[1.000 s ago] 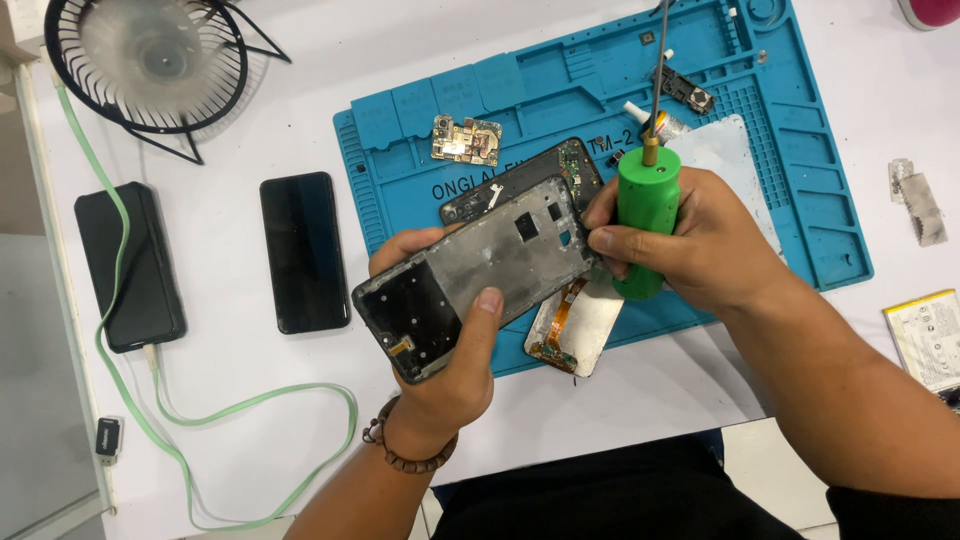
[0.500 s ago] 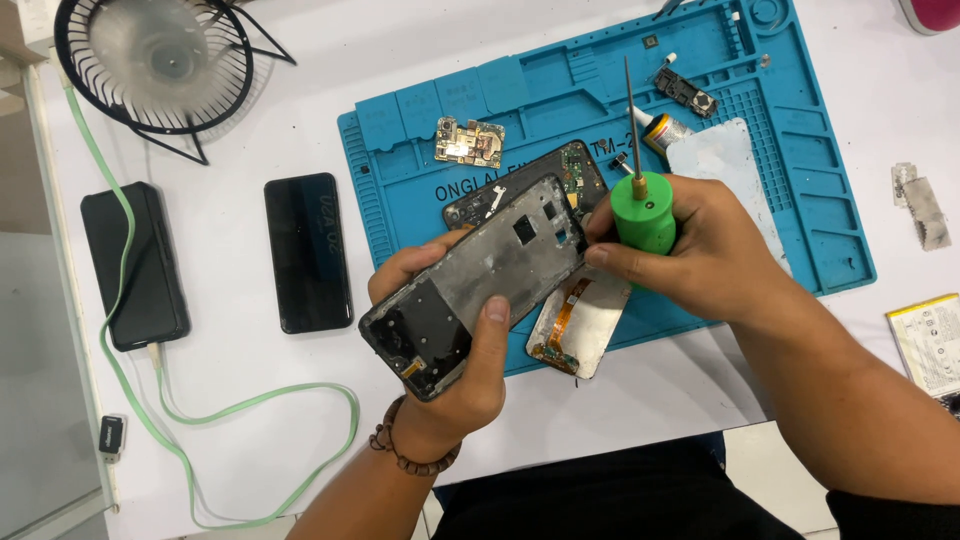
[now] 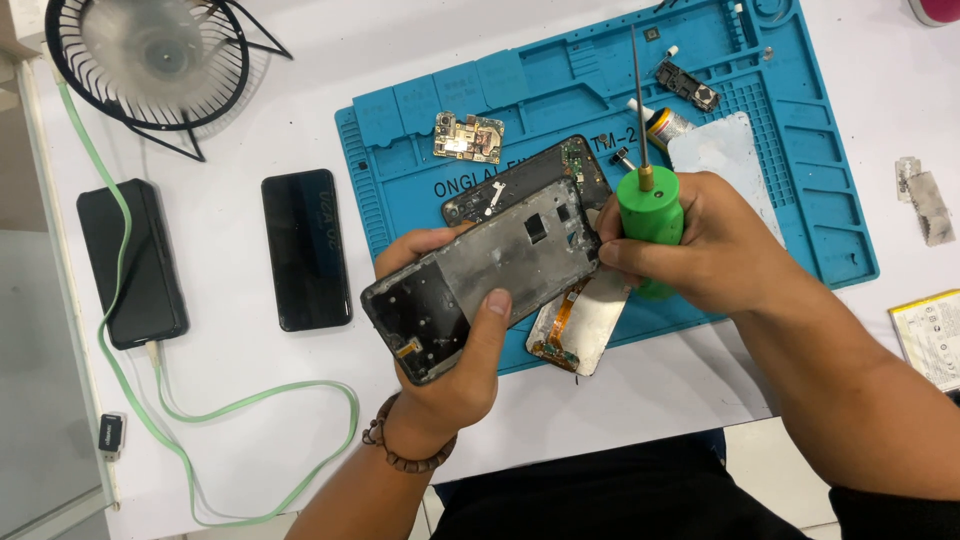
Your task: Attaching the rear housing of a mobile phone, involving prying, screwing, and using a heat gun for assembly.
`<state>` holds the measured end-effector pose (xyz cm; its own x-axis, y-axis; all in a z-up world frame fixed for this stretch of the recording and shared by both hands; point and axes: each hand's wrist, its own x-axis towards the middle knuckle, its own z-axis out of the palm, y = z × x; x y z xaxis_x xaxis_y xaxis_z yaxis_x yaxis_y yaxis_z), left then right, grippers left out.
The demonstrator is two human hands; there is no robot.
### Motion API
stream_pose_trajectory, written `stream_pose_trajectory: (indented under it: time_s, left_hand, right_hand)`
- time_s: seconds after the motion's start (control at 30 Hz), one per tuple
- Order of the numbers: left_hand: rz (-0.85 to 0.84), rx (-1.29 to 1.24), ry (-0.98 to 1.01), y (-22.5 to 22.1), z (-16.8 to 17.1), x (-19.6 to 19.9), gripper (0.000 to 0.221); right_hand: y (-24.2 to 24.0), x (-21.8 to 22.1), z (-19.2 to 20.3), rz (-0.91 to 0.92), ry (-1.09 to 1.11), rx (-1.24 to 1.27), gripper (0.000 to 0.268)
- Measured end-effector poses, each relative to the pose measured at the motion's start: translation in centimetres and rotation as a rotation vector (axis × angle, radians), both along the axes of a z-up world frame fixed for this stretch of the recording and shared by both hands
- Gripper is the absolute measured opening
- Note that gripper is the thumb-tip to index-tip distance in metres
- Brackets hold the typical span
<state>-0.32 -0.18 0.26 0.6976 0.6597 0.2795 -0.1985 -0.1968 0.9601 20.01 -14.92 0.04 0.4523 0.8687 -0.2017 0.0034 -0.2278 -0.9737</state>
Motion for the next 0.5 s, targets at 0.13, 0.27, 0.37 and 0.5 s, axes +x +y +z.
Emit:
stream_pose_trajectory:
  time_s: [0.13,0.27,0.37,0.5]
  left_hand:
    - [-0.016,-0.096,0.038,0.7,0.2,0.1,0.043]
    - [-0.029,-0.195,0.01,1.0,0.1,0.1,0.045]
    - [-0.048,-0.216,-0.008,1.2,0.0,0.1,0.044]
    - [-0.073,-0.26,-0.033,1.4,0.2,0.1,0.044]
  right_hand:
    - [0.2,-0.1,-0.1,0.007,0.064,0.029,0.006]
    - [0.2,-0.3,-0.2,0.005,0.203,0.08,0.006]
    - [0.2,-0.4,-0.1,0.014,0.241,0.09,0.006]
    - [0.3,-0.6,0.2,0.03,0.261,0.102,0.006]
